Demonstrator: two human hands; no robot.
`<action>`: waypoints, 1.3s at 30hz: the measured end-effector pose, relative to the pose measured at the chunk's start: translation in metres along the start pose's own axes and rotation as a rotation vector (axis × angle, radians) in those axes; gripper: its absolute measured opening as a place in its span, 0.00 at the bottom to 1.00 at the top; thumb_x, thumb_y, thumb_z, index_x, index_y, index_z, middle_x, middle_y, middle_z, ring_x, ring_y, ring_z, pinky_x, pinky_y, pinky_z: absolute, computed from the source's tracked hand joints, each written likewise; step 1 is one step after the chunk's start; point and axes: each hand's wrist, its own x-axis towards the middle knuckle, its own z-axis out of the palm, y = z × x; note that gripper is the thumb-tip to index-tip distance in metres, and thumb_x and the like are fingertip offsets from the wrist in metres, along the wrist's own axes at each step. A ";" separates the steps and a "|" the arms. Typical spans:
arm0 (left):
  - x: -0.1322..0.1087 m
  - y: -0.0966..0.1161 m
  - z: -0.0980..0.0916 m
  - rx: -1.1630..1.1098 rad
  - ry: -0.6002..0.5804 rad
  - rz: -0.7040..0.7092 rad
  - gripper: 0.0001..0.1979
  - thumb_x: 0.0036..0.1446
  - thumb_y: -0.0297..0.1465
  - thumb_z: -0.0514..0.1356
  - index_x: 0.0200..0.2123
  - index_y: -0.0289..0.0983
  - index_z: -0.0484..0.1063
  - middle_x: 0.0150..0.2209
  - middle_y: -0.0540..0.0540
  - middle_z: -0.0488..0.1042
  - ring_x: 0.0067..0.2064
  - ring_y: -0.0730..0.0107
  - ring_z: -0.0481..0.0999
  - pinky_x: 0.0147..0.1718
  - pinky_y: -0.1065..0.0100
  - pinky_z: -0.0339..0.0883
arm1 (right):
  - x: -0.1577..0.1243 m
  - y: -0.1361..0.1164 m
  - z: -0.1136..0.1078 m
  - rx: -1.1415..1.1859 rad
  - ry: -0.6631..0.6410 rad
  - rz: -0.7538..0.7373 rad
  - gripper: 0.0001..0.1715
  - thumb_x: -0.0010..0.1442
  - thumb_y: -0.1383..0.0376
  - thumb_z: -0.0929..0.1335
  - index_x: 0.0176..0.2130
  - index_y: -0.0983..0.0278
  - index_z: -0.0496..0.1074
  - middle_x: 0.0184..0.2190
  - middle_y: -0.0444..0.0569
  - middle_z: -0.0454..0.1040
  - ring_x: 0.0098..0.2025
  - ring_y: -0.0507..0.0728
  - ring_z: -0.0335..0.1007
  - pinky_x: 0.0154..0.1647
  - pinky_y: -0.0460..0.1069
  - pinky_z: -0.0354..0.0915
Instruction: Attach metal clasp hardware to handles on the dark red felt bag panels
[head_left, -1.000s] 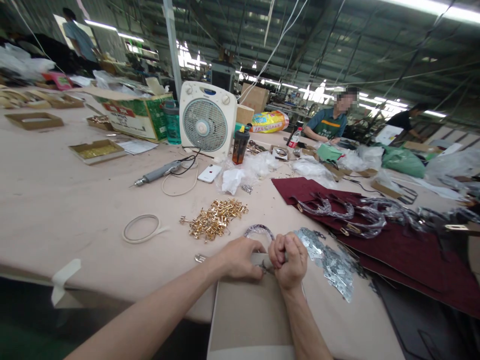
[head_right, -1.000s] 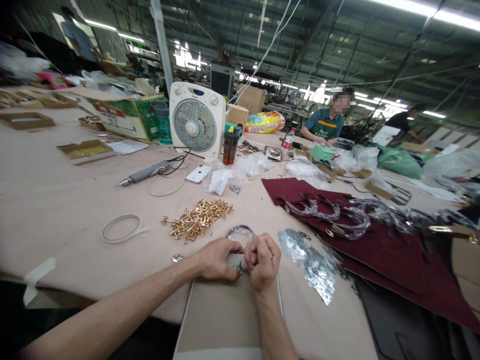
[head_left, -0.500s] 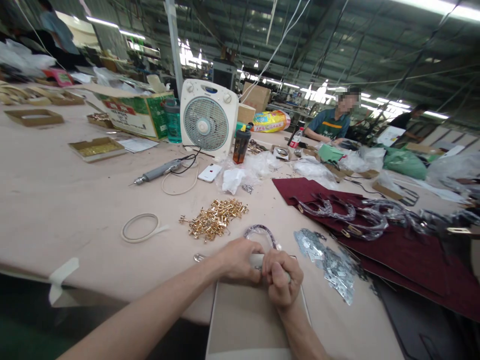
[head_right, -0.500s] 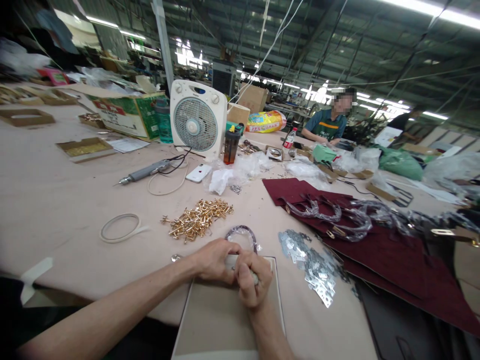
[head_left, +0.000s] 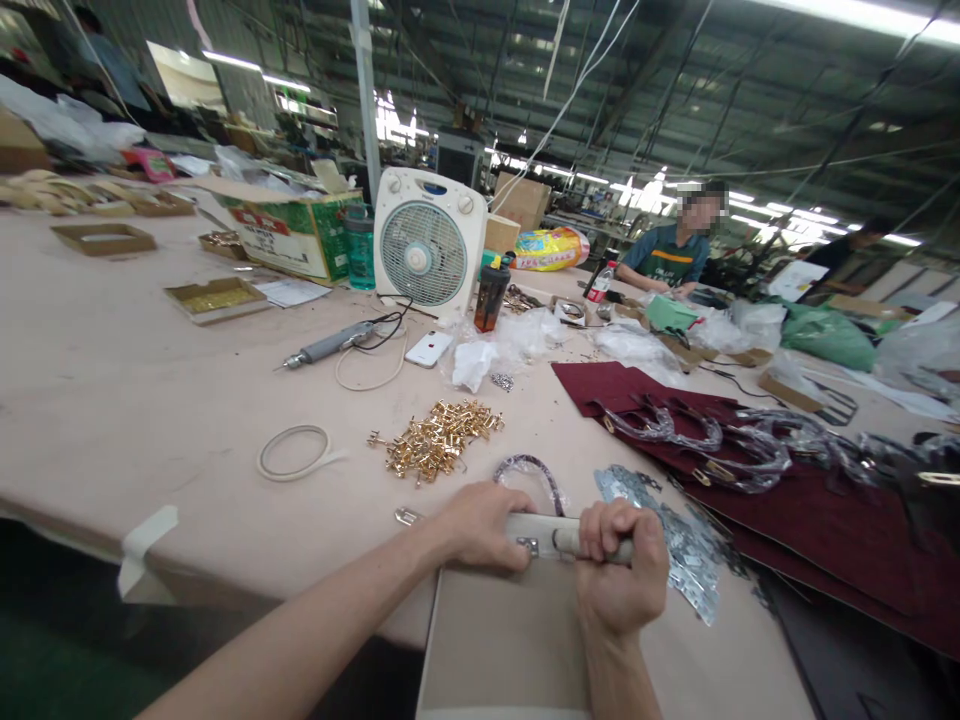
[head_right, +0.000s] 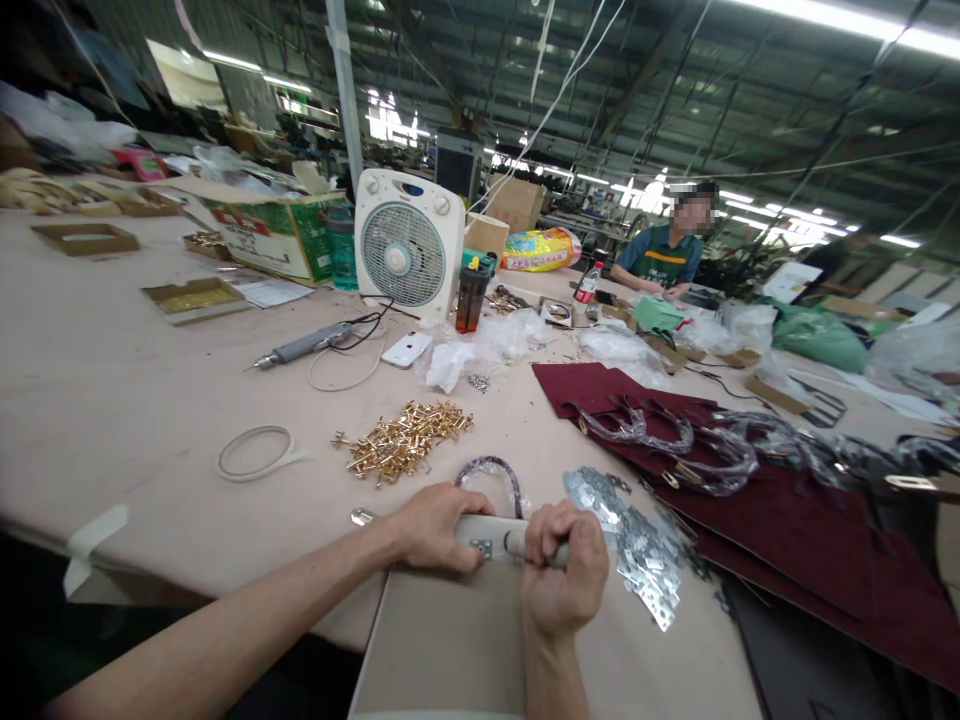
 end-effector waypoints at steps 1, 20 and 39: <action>0.000 -0.001 0.000 0.000 0.003 0.004 0.25 0.44 0.41 0.68 0.48 0.46 0.81 0.38 0.50 0.84 0.39 0.58 0.81 0.37 0.67 0.69 | -0.004 -0.002 0.000 -0.002 -0.027 -0.027 0.20 0.73 0.59 0.62 0.29 0.62 0.69 0.20 0.37 0.55 0.18 0.48 0.50 0.20 0.44 0.50; 0.005 -0.007 -0.001 -0.039 -0.026 0.005 0.23 0.44 0.40 0.68 0.46 0.43 0.82 0.36 0.50 0.83 0.38 0.59 0.80 0.33 0.69 0.66 | -0.038 0.023 0.005 -0.286 -0.211 -0.307 0.24 0.74 0.57 0.61 0.27 0.62 0.67 0.17 0.41 0.59 0.20 0.53 0.57 0.23 0.49 0.56; -0.003 -0.007 -0.002 0.049 0.012 0.100 0.22 0.49 0.44 0.68 0.47 0.44 0.81 0.38 0.48 0.84 0.38 0.58 0.81 0.36 0.68 0.67 | -0.019 0.029 0.010 -0.214 -0.150 -0.047 0.23 0.74 0.60 0.61 0.27 0.62 0.68 0.17 0.39 0.57 0.19 0.51 0.55 0.21 0.46 0.52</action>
